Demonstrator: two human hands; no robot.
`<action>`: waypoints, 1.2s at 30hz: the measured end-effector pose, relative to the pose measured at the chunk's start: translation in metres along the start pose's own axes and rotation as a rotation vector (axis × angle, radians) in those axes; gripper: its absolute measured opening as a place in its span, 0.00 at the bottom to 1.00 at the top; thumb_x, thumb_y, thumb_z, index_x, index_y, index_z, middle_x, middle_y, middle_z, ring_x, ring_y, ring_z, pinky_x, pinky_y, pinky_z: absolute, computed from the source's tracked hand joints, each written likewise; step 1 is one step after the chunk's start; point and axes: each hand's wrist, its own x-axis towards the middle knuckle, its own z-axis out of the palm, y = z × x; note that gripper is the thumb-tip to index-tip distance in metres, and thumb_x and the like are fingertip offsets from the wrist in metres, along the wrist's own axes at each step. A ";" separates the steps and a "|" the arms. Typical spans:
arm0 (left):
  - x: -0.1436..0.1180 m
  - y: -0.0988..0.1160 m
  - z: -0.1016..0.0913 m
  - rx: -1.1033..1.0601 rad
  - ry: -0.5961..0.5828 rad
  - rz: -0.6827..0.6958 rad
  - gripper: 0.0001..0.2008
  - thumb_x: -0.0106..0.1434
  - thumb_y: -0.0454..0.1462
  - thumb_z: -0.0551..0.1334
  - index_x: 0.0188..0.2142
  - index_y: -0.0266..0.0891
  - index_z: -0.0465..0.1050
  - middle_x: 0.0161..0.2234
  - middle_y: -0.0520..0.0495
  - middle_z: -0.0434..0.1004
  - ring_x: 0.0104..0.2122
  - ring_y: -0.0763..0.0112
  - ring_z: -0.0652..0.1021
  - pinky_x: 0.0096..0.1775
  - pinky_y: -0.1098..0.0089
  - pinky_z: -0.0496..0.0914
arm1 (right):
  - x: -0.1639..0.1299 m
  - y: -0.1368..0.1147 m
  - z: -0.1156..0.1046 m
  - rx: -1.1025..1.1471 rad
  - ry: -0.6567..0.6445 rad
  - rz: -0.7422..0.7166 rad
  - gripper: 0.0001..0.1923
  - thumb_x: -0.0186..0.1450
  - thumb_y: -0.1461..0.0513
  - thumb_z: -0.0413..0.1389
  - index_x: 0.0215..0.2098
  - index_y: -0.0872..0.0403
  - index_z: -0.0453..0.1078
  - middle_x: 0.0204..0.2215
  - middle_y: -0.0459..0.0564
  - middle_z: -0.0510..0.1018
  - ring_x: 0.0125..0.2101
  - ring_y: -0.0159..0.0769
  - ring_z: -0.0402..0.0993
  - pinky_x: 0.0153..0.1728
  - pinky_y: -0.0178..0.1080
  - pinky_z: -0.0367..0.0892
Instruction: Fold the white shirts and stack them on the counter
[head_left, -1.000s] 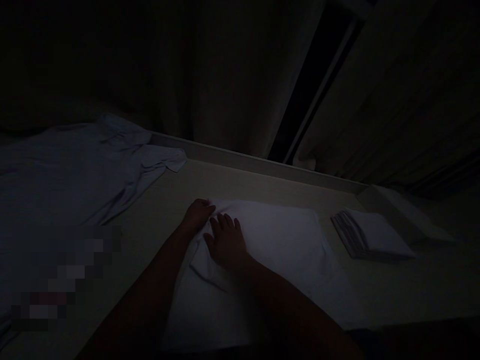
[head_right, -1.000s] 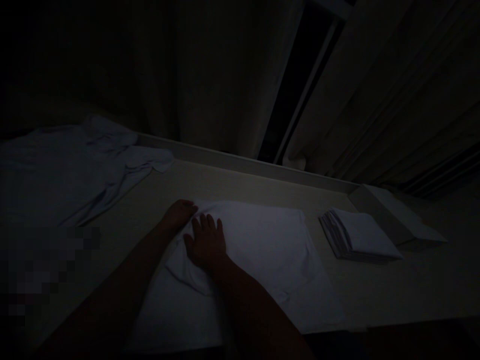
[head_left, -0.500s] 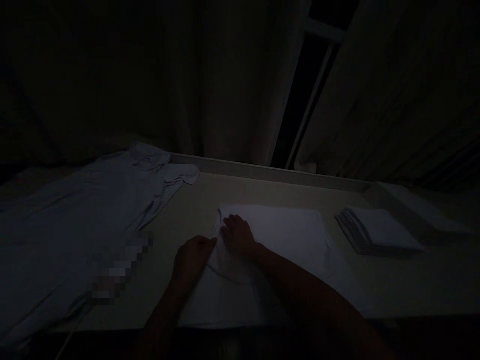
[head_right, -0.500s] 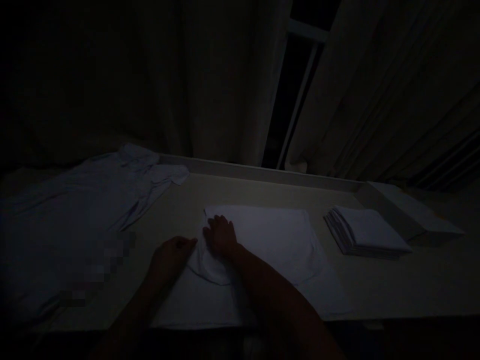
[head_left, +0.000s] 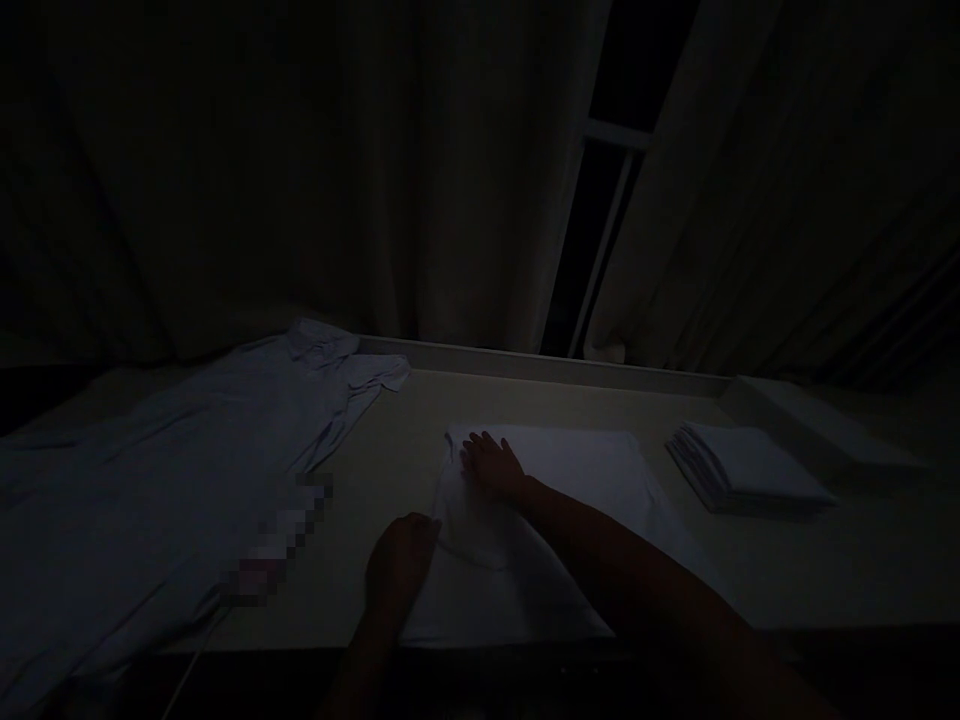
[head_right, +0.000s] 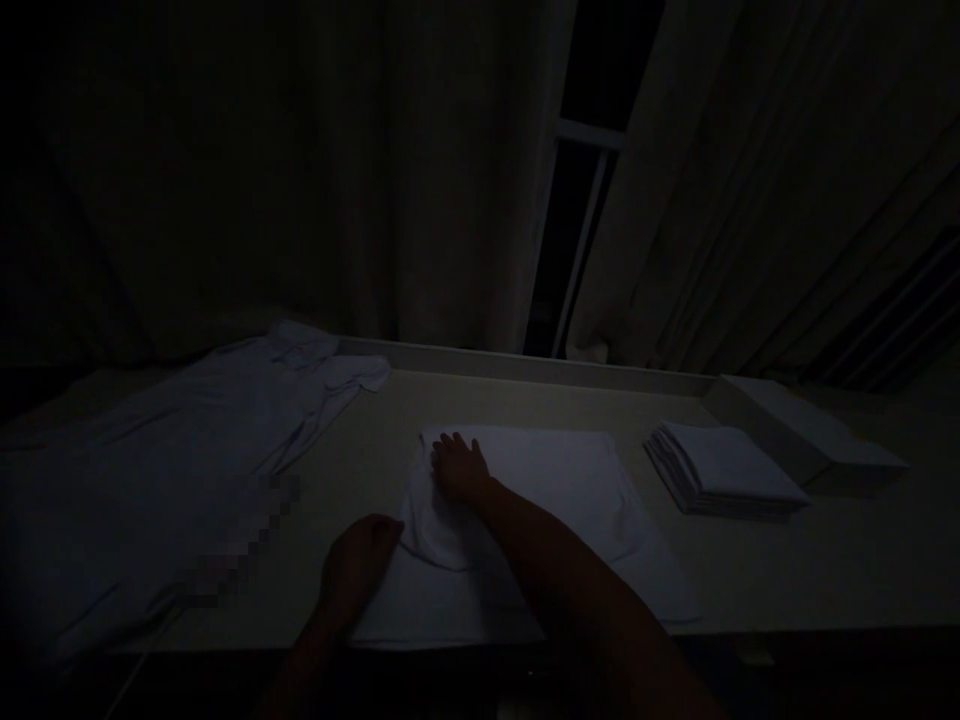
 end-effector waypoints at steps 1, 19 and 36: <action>0.001 0.000 -0.001 0.023 -0.026 0.001 0.19 0.65 0.48 0.50 0.36 0.41 0.75 0.39 0.42 0.80 0.39 0.64 0.79 0.38 0.69 0.66 | 0.010 -0.002 0.000 -0.020 -0.015 -0.013 0.26 0.72 0.57 0.39 0.67 0.52 0.51 0.68 0.52 0.50 0.67 0.46 0.42 0.62 0.60 0.45; 0.009 0.002 -0.006 0.257 -0.141 -0.028 0.19 0.65 0.39 0.46 0.33 0.37 0.75 0.37 0.38 0.77 0.36 0.62 0.78 0.35 0.66 0.65 | 0.079 -0.009 0.027 -0.097 -0.069 0.068 0.25 0.72 0.54 0.37 0.66 0.47 0.53 0.61 0.54 0.65 0.59 0.46 0.61 0.53 0.52 0.61; 0.006 0.003 -0.012 0.194 -0.147 -0.046 0.17 0.66 0.39 0.48 0.34 0.38 0.75 0.37 0.38 0.77 0.38 0.62 0.78 0.39 0.66 0.66 | 0.126 0.006 -0.009 -0.306 -0.227 -0.201 0.16 0.68 0.58 0.48 0.48 0.48 0.73 0.50 0.56 0.73 0.47 0.45 0.71 0.43 0.42 0.64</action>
